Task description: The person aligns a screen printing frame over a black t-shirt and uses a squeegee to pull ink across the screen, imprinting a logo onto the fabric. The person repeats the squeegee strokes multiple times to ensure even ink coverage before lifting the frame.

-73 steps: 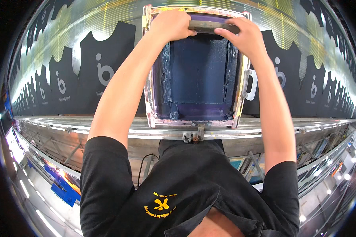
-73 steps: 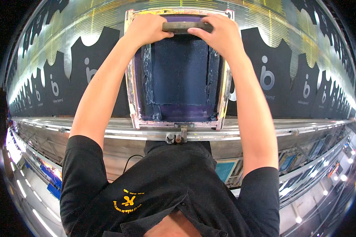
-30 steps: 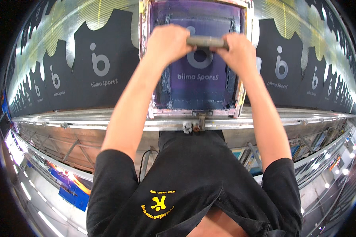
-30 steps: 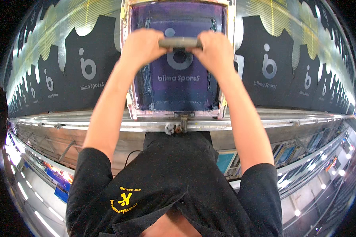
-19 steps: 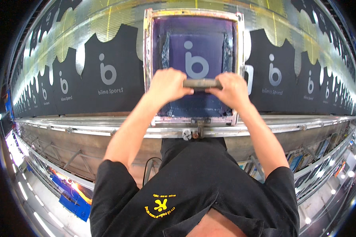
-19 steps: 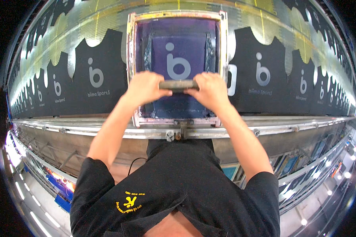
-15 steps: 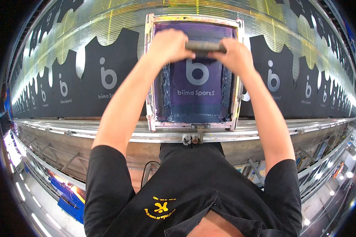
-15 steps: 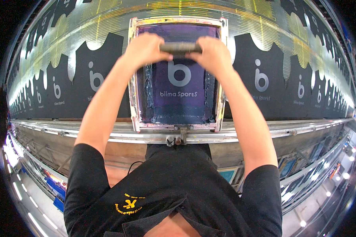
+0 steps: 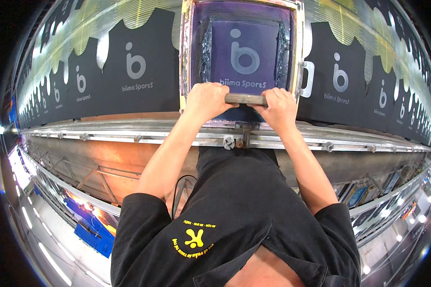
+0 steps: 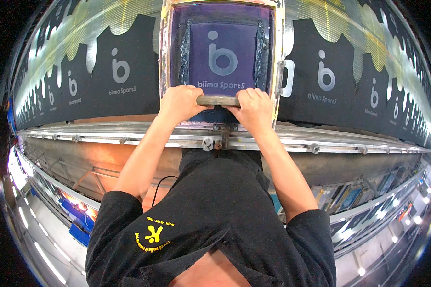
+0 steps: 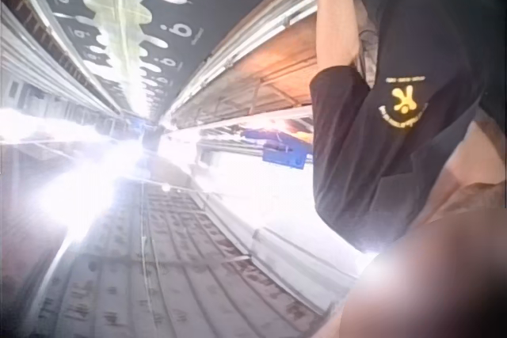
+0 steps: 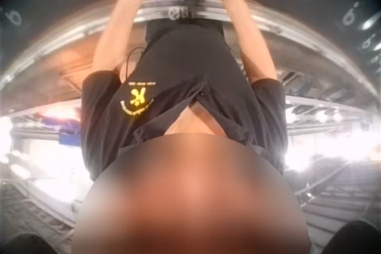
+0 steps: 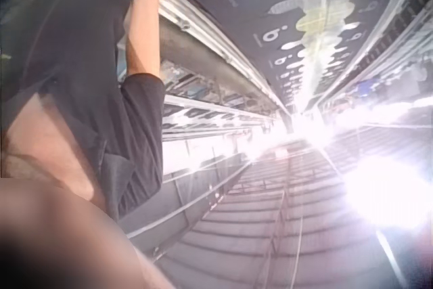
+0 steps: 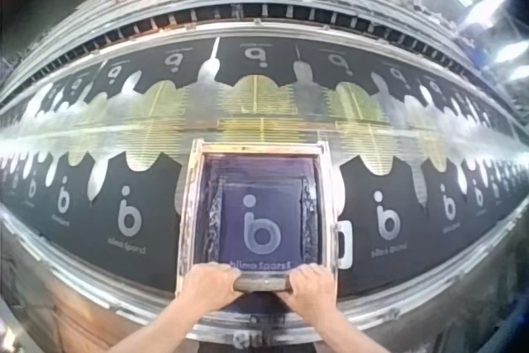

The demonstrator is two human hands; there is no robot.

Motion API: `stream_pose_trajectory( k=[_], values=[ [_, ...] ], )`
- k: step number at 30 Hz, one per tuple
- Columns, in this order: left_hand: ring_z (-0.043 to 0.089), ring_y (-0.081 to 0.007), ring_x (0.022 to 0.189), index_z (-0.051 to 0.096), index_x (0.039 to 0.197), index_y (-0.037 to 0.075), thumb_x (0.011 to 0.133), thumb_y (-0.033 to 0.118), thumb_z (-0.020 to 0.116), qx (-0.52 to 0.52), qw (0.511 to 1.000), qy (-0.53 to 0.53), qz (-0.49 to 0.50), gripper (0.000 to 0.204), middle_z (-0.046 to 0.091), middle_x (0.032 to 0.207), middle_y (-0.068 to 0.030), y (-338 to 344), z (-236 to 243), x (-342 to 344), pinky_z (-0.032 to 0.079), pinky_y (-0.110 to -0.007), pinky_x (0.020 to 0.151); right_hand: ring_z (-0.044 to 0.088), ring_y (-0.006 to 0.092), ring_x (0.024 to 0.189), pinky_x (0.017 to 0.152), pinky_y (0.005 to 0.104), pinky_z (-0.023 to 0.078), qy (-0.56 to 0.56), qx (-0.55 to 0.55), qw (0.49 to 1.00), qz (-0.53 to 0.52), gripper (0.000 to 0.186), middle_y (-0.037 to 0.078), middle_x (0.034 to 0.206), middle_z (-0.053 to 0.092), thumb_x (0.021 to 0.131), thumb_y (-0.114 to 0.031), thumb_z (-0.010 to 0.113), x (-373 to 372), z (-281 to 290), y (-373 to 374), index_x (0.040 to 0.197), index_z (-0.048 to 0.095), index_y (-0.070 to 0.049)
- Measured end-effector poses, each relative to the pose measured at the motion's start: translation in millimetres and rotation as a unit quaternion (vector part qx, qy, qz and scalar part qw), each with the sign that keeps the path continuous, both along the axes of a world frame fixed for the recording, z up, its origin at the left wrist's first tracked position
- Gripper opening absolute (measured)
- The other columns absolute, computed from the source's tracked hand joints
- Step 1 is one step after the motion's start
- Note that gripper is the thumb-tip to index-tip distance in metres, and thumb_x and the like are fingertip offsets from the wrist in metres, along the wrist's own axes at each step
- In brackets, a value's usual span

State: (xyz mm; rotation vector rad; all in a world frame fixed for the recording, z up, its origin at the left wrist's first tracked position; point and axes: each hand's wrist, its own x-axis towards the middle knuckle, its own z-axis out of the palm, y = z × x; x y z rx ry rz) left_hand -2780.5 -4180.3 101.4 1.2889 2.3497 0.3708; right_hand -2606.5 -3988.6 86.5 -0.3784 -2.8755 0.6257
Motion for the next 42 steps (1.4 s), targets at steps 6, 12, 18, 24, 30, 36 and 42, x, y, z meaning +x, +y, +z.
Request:
stream_pose_trajectory(
  k=[6, 12, 18, 24, 30, 36, 42],
  values=[
    [0.078, -0.0368, 0.084, 0.084, 0.096, 0.008, 0.071, 0.071, 0.089, -0.143, 0.984, -0.104, -0.031, 0.068, 0.079, 0.082, -0.0162, 1, 3, -25, 0.06, -0.049, 0.08, 0.075, 0.0387, 0.088, 0.08, 0.0493, 0.058, -0.171, -0.07, 0.982, 0.034, 0.06, 0.016, 0.087, 0.076, 0.077, -0.06, 0.091, -26, -2, 3, 0.085, 0.073, -0.004],
    [0.078, -0.0373, 0.089, 0.085, 0.098, 0.003, 0.068, 0.069, 0.092, -0.181, 0.943, -0.268, -0.084, 0.072, 0.08, 0.09, -0.0223, 37, 15, -69, 0.059, -0.046, 0.082, 0.077, 0.0269, 0.091, 0.083, 0.0406, 0.059, -0.244, -0.319, 0.916, -0.022, 0.064, 0.017, 0.095, 0.08, 0.089, -0.063, 0.085, -50, 16, 58, 0.104, 0.082, -0.001],
    [0.078, -0.0371, 0.098, 0.084, 0.107, 0.013, 0.079, 0.066, 0.085, -0.057, 0.989, -0.092, -0.096, 0.06, 0.081, 0.097, -0.0148, 97, 45, -144, 0.06, -0.05, 0.086, 0.069, 0.0158, 0.106, 0.097, 0.0337, 0.054, 0.055, -0.264, 0.895, -0.354, 0.047, 0.011, 0.113, 0.078, 0.111, -0.04, 0.07, -5, -23, 163, 0.128, 0.074, 0.004],
    [0.077, -0.0375, 0.099, 0.082, 0.105, 0.012, 0.086, 0.056, 0.083, 0.006, 0.996, 0.008, -0.089, 0.048, 0.081, 0.098, -0.0145, 144, 24, -210, 0.06, -0.053, 0.087, 0.061, 0.0078, 0.081, 0.072, 0.026, 0.05, 0.062, -0.363, 0.824, -0.431, 0.038, 0.0, 0.096, 0.071, 0.108, -0.035, 0.075, 2, -70, 166, 0.127, 0.073, -0.002],
    [0.076, -0.035, 0.104, 0.08, 0.107, 0.014, 0.089, 0.053, 0.082, 0.032, 0.999, 0.003, -0.043, 0.043, 0.079, 0.104, -0.0097, 120, 7, -197, 0.059, -0.052, 0.089, 0.039, 0.001, 0.055, 0.046, 0.0224, 0.03, 0.022, -0.507, 0.759, -0.408, 0.032, -0.01, 0.073, 0.05, 0.11, -0.031, 0.072, -32, -7, 132, 0.127, 0.071, -0.004],
    [0.073, -0.0335, 0.11, 0.08, 0.109, 0.015, 0.078, 0.038, 0.093, 0.139, 0.99, 0.019, 0.009, 0.041, 0.079, 0.113, -0.0091, 21, -2, -69, 0.059, -0.047, 0.095, 0.037, 0.0003, 0.054, 0.045, 0.0215, 0.027, 0.058, -0.488, 0.77, -0.407, 0.037, -0.009, 0.072, 0.046, 0.109, -0.03, 0.073, -40, 32, 126, 0.133, 0.067, -0.002],
    [0.07, -0.0279, 0.119, 0.074, 0.131, 0.01, 0.073, 0.017, 0.09, 0.194, 0.979, 0.065, -0.016, 0.06, 0.075, 0.129, -0.0055, -90, 0, 72, 0.054, -0.044, 0.105, 0.052, 0.0042, 0.065, 0.054, 0.0237, 0.041, 0.097, -0.455, 0.806, -0.367, 0.037, -0.002, 0.087, 0.065, 0.106, -0.028, 0.075, -43, 35, 114, 0.133, 0.071, -0.002]
  ],
)
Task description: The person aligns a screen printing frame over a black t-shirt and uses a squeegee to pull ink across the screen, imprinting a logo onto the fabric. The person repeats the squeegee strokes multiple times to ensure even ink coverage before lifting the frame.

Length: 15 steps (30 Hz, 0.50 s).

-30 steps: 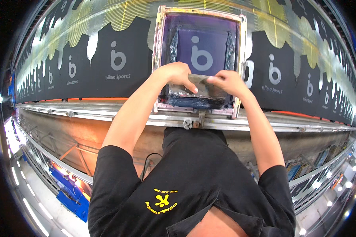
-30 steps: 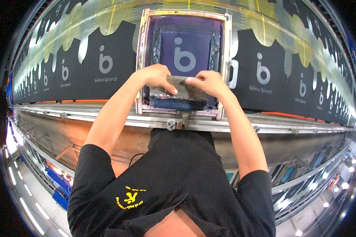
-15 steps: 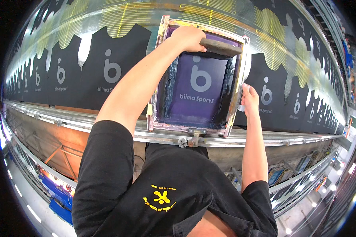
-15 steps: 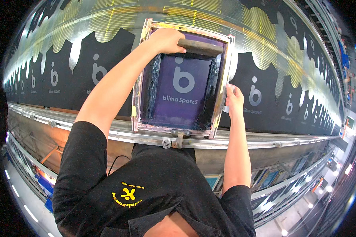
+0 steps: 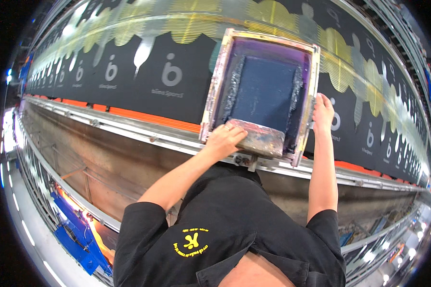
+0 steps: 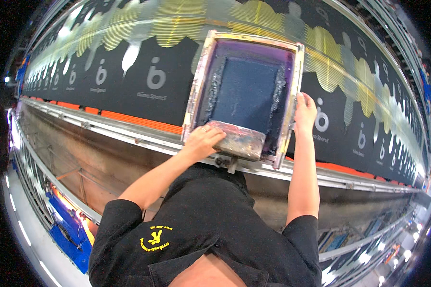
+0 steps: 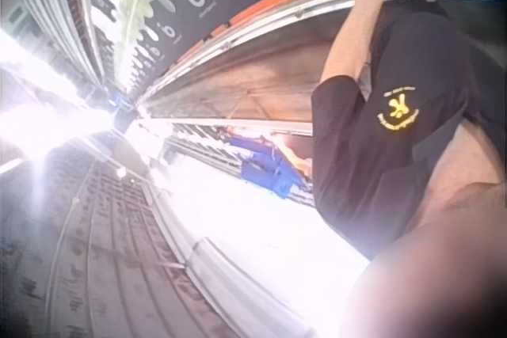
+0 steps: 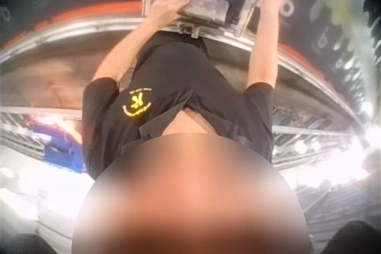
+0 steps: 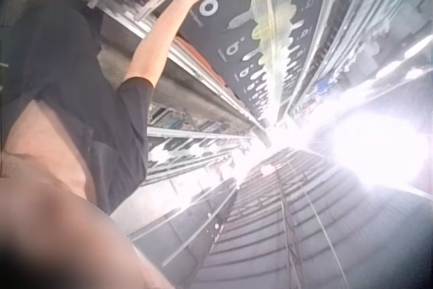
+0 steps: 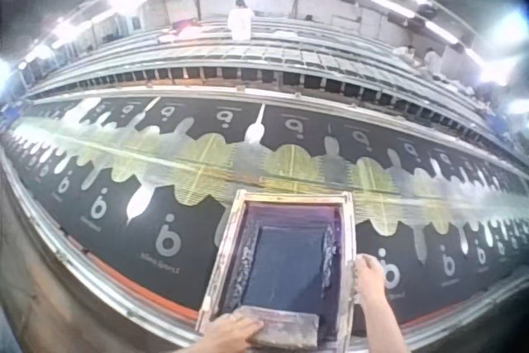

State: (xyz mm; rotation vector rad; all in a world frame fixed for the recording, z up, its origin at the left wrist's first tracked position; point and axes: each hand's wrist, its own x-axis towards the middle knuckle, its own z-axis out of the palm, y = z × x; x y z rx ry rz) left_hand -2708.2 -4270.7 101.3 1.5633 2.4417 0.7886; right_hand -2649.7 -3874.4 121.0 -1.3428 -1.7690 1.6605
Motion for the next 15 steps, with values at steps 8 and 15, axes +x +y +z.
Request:
stream_pose_trajectory(
  k=[8, 15],
  values=[
    [0.073, -0.0304, 0.113, 0.072, 0.126, 0.007, 0.082, 0.02, 0.084, -0.087, 0.996, -0.03, 0.016, 0.048, 0.074, 0.123, -0.0083, -73, 52, -63, 0.059, -0.044, 0.094, 0.061, 0.0082, 0.087, 0.076, 0.0259, 0.05, 0.054, 0.026, 0.998, -0.037, 0.033, 0.0, 0.104, 0.072, 0.109, -0.026, 0.073, -46, -28, -73, 0.128, 0.073, 0.001],
    [0.076, -0.0409, 0.092, 0.075, 0.113, 0.003, 0.098, 0.035, 0.08, 0.004, 0.952, -0.098, 0.29, 0.035, 0.078, 0.1, -0.0186, -213, 55, -188, 0.06, -0.05, 0.081, 0.066, 0.0108, 0.095, 0.086, 0.0287, 0.055, 0.096, 0.086, 0.992, 0.001, 0.03, 0.004, 0.109, 0.073, 0.109, -0.024, 0.073, -154, -109, -242, 0.125, 0.073, 0.001]
  ],
)
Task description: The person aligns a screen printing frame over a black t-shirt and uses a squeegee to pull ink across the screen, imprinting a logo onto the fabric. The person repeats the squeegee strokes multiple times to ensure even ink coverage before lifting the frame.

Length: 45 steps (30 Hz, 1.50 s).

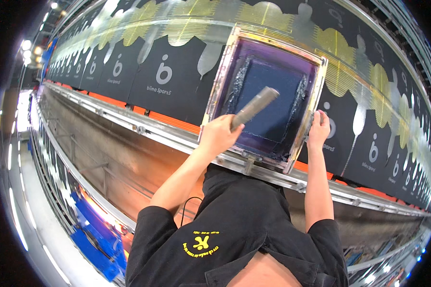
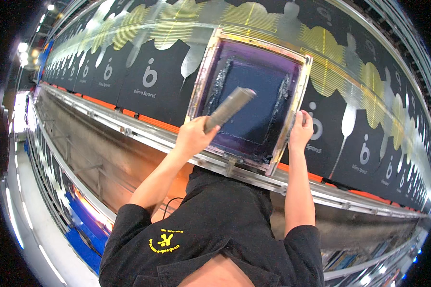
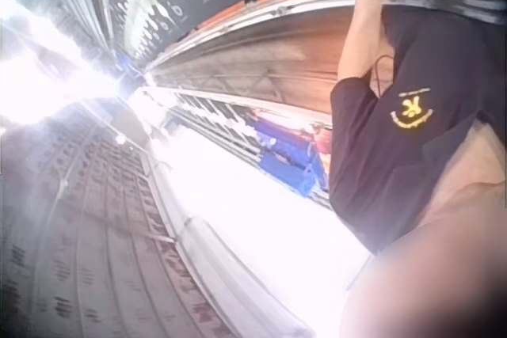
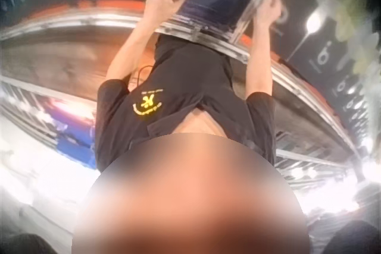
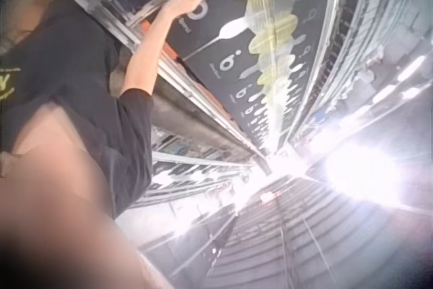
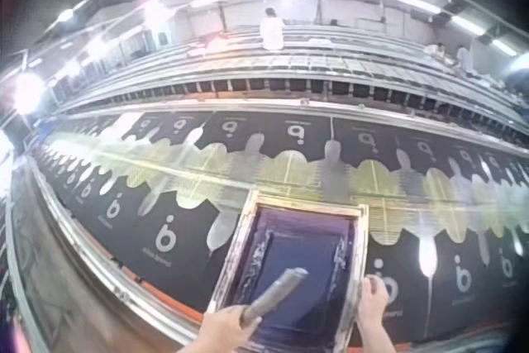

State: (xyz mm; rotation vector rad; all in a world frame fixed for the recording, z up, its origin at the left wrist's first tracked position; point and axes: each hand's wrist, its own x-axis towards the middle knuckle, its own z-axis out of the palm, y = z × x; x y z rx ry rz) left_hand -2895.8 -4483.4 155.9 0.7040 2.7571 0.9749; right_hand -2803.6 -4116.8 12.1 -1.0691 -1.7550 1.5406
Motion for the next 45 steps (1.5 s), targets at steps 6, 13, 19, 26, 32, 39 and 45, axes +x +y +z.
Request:
stream_pose_trajectory(
  k=[6, 13, 19, 26, 32, 39, 45],
  values=[
    [0.075, -0.0419, 0.086, 0.074, 0.1, -0.001, 0.099, 0.025, 0.077, 0.027, 0.996, -0.049, 0.066, 0.027, 0.076, 0.09, -0.0224, -86, -13, -94, 0.058, -0.048, 0.079, 0.065, 0.0099, 0.093, 0.085, 0.0289, 0.054, -0.064, 0.038, 0.997, -0.026, 0.028, 0.004, 0.109, 0.073, 0.108, -0.023, 0.073, -52, 13, -89, 0.125, 0.072, -0.001],
    [0.074, -0.0459, 0.091, 0.071, 0.102, -0.003, 0.099, 0.026, 0.074, 0.026, 0.99, -0.088, 0.105, 0.029, 0.075, 0.091, -0.0239, -118, -13, -135, 0.057, -0.052, 0.084, 0.068, 0.0155, 0.101, 0.092, 0.0328, 0.055, -0.144, 0.015, 0.989, -0.011, 0.033, 0.008, 0.114, 0.074, 0.105, -0.027, 0.075, -57, 0, -85, 0.128, 0.072, -0.003],
    [0.075, -0.0466, 0.091, 0.071, 0.097, -0.004, 0.099, 0.029, 0.074, -0.096, 0.987, -0.071, 0.108, 0.033, 0.075, 0.092, -0.0261, -97, -36, -133, 0.058, -0.054, 0.085, 0.071, 0.0185, 0.104, 0.095, 0.0349, 0.055, -0.156, 0.071, 0.985, -0.002, 0.036, 0.01, 0.115, 0.076, 0.103, -0.029, 0.077, -64, 6, -90, 0.13, 0.072, -0.005],
    [0.077, -0.0468, 0.093, 0.072, 0.097, -0.006, 0.098, 0.03, 0.074, -0.176, 0.982, -0.002, 0.074, 0.036, 0.077, 0.094, -0.0287, -19, -64, -181, 0.061, -0.054, 0.088, 0.073, 0.0183, 0.101, 0.092, 0.0347, 0.055, -0.184, 0.084, 0.979, -0.023, 0.042, 0.009, 0.112, 0.078, 0.1, -0.038, 0.079, -60, -7, -87, 0.132, 0.073, -0.01],
    [0.077, -0.0452, 0.096, 0.074, 0.1, -0.001, 0.096, 0.037, 0.076, -0.189, 0.982, 0.019, -0.015, 0.038, 0.078, 0.094, -0.0257, 5, -65, -207, 0.06, -0.055, 0.087, 0.076, 0.0202, 0.1, 0.092, 0.0364, 0.057, -0.209, 0.099, 0.972, -0.031, 0.045, 0.01, 0.111, 0.08, 0.098, -0.043, 0.081, -60, 0, -94, 0.132, 0.073, -0.013],
    [0.075, -0.0383, 0.101, 0.078, 0.11, 0.015, 0.095, 0.032, 0.076, -0.139, 0.933, 0.061, -0.325, 0.023, 0.079, 0.101, -0.0113, 29, -35, -242, 0.058, -0.054, 0.087, 0.075, 0.0183, 0.098, 0.091, 0.0348, 0.057, -0.201, 0.093, 0.975, -0.029, 0.042, 0.008, 0.109, 0.079, 0.1, -0.037, 0.08, -63, 11, -95, 0.133, 0.072, -0.012],
    [0.076, -0.0368, 0.108, 0.075, 0.113, 0.013, 0.092, 0.033, 0.077, -0.193, 0.906, 0.06, -0.371, 0.029, 0.08, 0.107, -0.0132, 96, -38, -314, 0.06, -0.052, 0.091, 0.071, 0.0151, 0.098, 0.092, 0.032, 0.055, -0.204, 0.059, 0.977, -0.025, 0.043, 0.009, 0.112, 0.077, 0.102, -0.033, 0.08, -67, 16, -100, 0.134, 0.07, -0.007]
  ],
)
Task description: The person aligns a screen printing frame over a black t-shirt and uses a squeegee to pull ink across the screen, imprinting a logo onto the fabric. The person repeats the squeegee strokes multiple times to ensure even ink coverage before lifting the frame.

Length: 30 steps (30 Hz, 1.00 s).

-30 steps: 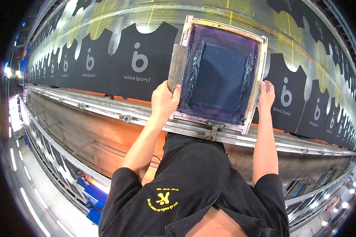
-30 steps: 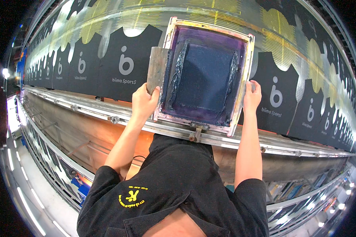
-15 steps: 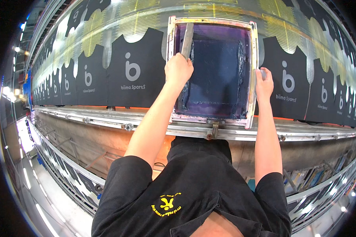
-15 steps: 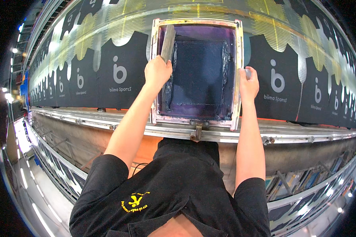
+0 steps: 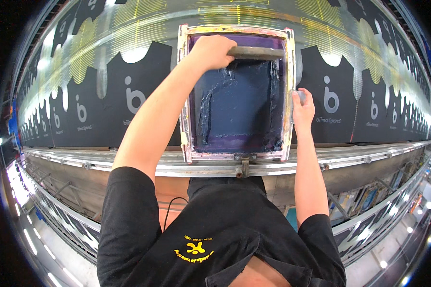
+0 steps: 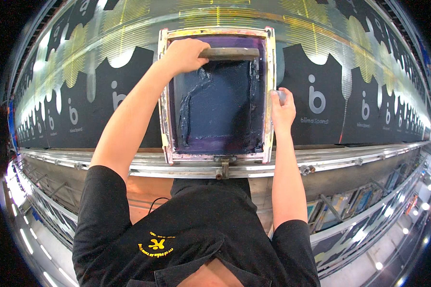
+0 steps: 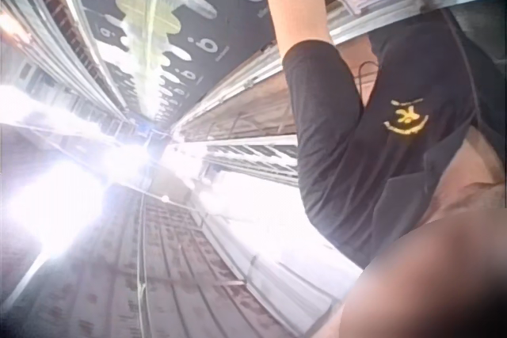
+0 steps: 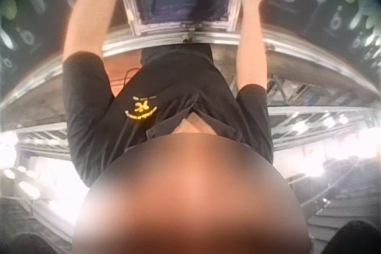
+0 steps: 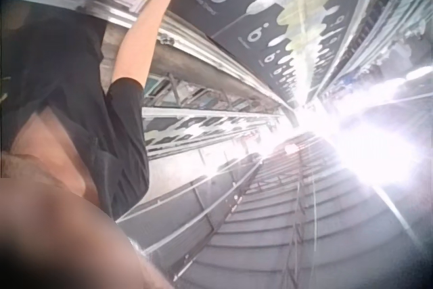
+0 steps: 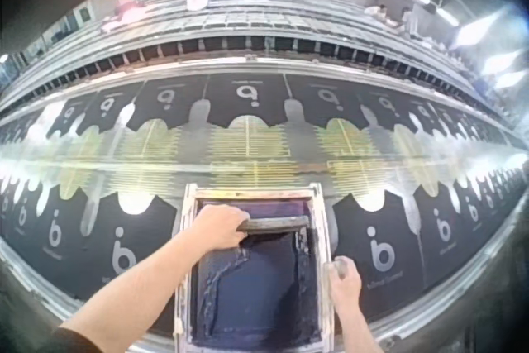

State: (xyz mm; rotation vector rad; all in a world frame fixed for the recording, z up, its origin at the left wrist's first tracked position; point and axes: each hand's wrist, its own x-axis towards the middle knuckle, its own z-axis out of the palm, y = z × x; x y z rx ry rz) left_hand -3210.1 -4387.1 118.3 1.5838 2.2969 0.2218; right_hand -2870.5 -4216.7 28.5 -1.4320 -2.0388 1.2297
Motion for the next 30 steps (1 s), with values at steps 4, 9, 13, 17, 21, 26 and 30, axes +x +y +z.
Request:
stream_pose_trajectory(
  k=[4, 9, 13, 17, 21, 26, 30],
  values=[
    [0.076, -0.0374, 0.106, 0.077, 0.116, 0.012, 0.094, 0.046, 0.078, -0.028, 0.999, -0.022, 0.02, 0.04, 0.08, 0.107, -0.0143, 6, -7, -22, 0.058, -0.052, 0.091, 0.07, 0.0207, 0.106, 0.096, 0.0364, 0.055, -0.013, -0.024, 1.0, -0.003, 0.043, 0.012, 0.116, 0.075, 0.1, -0.038, 0.082, 3, -6, 16, 0.128, 0.073, -0.007],
    [0.078, -0.0377, 0.096, 0.082, 0.103, 0.01, 0.09, 0.06, 0.078, -0.083, 0.996, 0.026, 0.037, 0.052, 0.081, 0.097, -0.015, 6, -10, -24, 0.06, -0.05, 0.087, 0.068, 0.0349, 0.127, 0.108, 0.0453, 0.052, -0.006, 0.299, 0.925, 0.234, 0.066, 0.02, 0.133, 0.073, 0.086, -0.05, 0.09, -115, 81, 46, 0.126, 0.075, 0.001],
    [0.08, -0.0375, 0.087, 0.086, 0.092, 0.006, 0.088, 0.059, 0.079, -0.049, 0.996, 0.061, 0.039, 0.054, 0.082, 0.09, -0.0164, 8, -17, -24, 0.064, -0.05, 0.083, 0.073, 0.0381, 0.111, 0.098, 0.0464, 0.057, -0.121, 0.247, 0.846, 0.457, 0.05, 0.018, 0.114, 0.078, 0.089, -0.047, 0.087, -191, 83, 49, 0.116, 0.078, -0.005],
    [0.08, -0.0373, 0.087, 0.086, 0.091, 0.008, 0.084, 0.058, 0.083, -0.062, 0.996, 0.046, 0.048, 0.05, 0.081, 0.088, -0.0161, -1, -6, -1, 0.064, -0.049, 0.081, 0.075, 0.0393, 0.098, 0.087, 0.0495, 0.059, -0.164, 0.28, 0.844, 0.427, 0.044, 0.017, 0.098, 0.078, 0.087, -0.047, 0.086, -171, 66, 19, 0.099, 0.077, -0.006],
    [0.078, -0.0381, 0.084, 0.084, 0.086, 0.012, 0.085, 0.06, 0.082, -0.043, 0.997, 0.014, 0.059, 0.048, 0.078, 0.082, -0.0163, -59, -19, 69, 0.062, -0.05, 0.077, 0.073, 0.0381, 0.09, 0.081, 0.0515, 0.057, -0.113, 0.311, 0.826, 0.456, 0.04, 0.014, 0.089, 0.075, 0.085, -0.043, 0.088, -100, 51, -24, 0.089, 0.072, -0.006],
    [0.076, -0.0382, 0.081, 0.079, 0.08, 0.009, 0.081, 0.044, 0.086, -0.01, 0.997, -0.031, 0.075, 0.036, 0.075, 0.079, -0.0154, -130, -19, 178, 0.06, -0.052, 0.076, 0.069, 0.0318, 0.09, 0.082, 0.0469, 0.051, -0.092, 0.29, 0.832, 0.464, 0.033, 0.008, 0.092, 0.072, 0.078, -0.024, 0.093, 12, 53, -94, 0.098, 0.072, -0.009],
    [0.074, -0.0336, 0.105, 0.076, 0.106, 0.008, 0.073, 0.026, 0.089, -0.018, 0.996, -0.016, 0.081, 0.039, 0.077, 0.11, -0.0128, -169, -19, 234, 0.058, -0.048, 0.091, 0.066, 0.0299, 0.106, 0.093, 0.0447, 0.049, -0.083, 0.3, 0.833, 0.458, 0.046, 0.008, 0.108, 0.069, 0.069, -0.016, 0.093, 69, 57, -131, 0.108, 0.071, -0.008]
  ],
)
